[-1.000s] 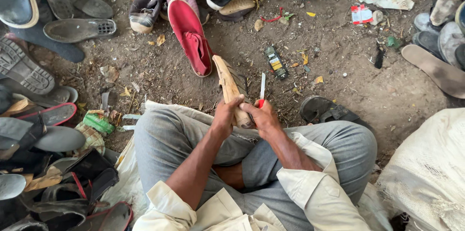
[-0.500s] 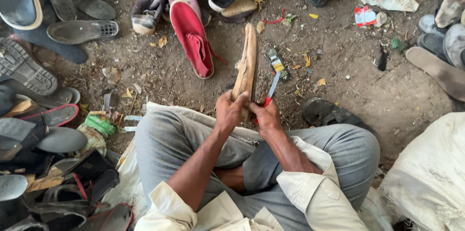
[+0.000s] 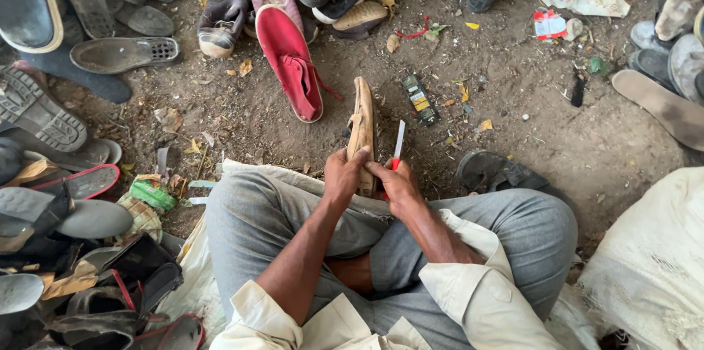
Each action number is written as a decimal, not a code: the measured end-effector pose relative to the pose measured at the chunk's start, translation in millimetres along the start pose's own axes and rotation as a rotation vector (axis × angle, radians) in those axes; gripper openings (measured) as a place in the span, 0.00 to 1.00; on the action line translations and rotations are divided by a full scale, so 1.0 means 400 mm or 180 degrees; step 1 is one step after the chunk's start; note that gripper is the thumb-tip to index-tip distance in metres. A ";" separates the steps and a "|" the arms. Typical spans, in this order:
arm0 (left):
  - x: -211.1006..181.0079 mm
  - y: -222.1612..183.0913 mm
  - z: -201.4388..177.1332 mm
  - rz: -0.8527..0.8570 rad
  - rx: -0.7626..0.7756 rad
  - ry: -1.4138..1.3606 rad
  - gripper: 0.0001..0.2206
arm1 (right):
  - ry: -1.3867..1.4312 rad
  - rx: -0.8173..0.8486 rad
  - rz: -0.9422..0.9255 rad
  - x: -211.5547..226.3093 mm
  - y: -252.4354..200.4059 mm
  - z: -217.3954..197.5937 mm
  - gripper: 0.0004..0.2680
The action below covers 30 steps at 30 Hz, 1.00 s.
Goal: The person scrapes the bottom of several shoes with a blade and applies adhesive or material from a tube while surrounded by a pile of footwear.
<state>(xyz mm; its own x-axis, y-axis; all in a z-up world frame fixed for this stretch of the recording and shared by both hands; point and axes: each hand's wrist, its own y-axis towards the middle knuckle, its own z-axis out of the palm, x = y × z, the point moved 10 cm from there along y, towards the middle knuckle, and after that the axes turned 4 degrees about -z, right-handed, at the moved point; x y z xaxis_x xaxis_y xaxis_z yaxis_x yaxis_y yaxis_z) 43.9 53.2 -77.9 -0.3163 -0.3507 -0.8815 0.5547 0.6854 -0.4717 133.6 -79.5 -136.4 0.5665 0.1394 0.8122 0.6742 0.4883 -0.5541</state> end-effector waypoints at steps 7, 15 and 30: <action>-0.082 -0.040 -0.031 0.0702 -0.0533 0.0554 0.13 | 0.0060 -0.0154 0.0151 0.024 -0.018 -0.004 0.15; -0.133 -0.077 0.061 0.1344 0.0168 0.0572 0.08 | 0.1191 0.0030 0.0316 0.010 -0.024 0.005 0.13; -0.114 -0.055 -0.008 0.1361 -0.0848 0.1149 0.12 | 0.1537 0.0287 0.0612 -0.066 0.030 0.054 0.10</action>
<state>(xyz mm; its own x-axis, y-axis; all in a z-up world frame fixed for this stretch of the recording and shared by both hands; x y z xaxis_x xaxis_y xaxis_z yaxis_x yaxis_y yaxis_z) 43.7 56.1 -27.4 -0.3748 0.1964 -0.9061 0.4935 0.8696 -0.0156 116.4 -58.6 -160.6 0.8441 -0.1687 0.5091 0.5053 0.5681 -0.6496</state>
